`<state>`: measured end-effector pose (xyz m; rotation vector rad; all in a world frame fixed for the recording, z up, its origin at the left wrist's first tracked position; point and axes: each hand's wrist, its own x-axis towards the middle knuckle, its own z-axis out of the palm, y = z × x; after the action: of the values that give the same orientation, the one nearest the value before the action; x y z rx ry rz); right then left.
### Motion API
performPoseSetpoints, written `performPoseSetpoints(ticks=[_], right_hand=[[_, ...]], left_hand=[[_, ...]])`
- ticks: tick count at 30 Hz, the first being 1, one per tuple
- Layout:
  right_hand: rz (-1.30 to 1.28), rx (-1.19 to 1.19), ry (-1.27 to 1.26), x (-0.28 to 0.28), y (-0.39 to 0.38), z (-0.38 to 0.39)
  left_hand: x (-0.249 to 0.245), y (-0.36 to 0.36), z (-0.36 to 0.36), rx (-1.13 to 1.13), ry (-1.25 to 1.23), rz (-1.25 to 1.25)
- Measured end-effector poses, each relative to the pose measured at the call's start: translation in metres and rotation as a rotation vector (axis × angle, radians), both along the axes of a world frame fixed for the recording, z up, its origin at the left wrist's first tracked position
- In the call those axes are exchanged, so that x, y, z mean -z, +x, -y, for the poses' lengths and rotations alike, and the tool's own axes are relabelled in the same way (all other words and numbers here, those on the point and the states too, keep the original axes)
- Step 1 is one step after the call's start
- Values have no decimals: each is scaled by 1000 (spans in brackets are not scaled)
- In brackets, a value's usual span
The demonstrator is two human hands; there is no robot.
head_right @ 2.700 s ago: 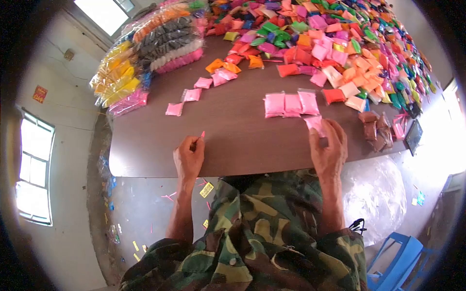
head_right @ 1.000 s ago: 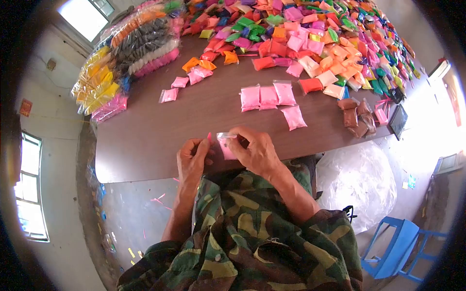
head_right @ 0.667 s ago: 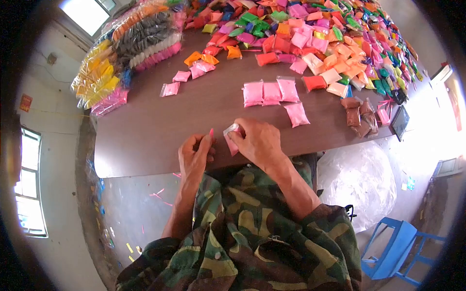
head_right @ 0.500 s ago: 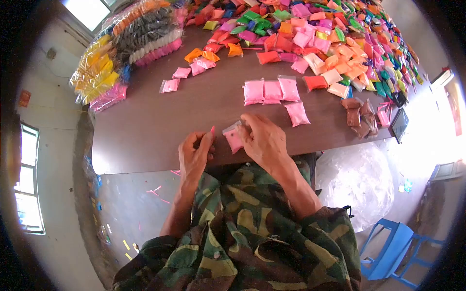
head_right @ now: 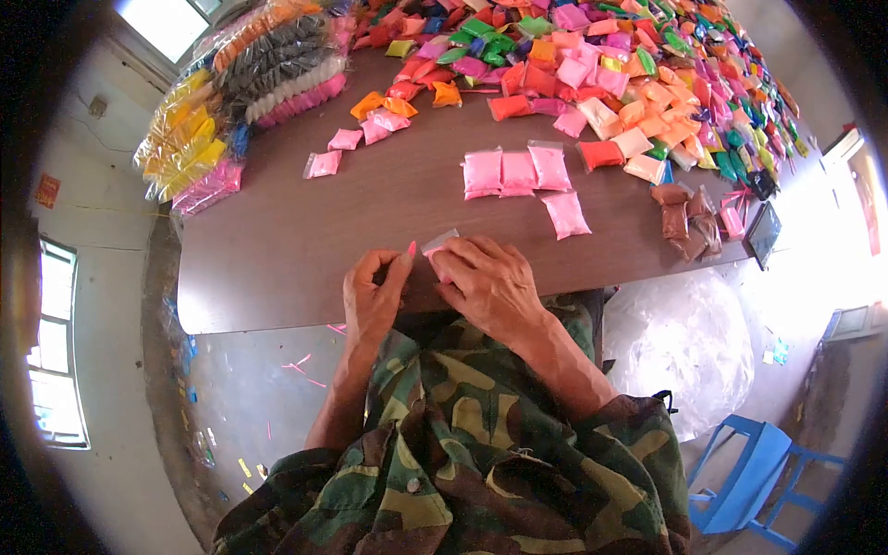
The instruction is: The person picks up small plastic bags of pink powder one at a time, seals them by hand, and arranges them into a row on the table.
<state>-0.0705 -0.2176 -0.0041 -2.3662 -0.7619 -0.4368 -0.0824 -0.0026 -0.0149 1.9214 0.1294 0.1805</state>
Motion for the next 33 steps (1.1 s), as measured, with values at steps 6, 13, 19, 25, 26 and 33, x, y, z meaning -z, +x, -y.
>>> performPoseSetpoints(ticks=[6, 13, 19, 25, 26, 33], right_hand=[[18, -7, -98, -7, 3, -4], [124, 9, -95, -9, 5, -10], [115, 24, -50, -3, 3, -11], [94, 45, -6, -2, -1, -10], [89, 45, 6, -2, 0, -10], [108, 43, 63, 0, 0, -11]], left_hand=[[-5, 9, -1, 25, 282, 250], [-15, 22, -4, 215, 555, 225], [-19, 28, -2, 261, 755, 244], [-18, 46, -1, 273, 788, 291], [-22, 47, 0, 285, 717, 291], [-16, 56, 7, 420, 735, 330]])
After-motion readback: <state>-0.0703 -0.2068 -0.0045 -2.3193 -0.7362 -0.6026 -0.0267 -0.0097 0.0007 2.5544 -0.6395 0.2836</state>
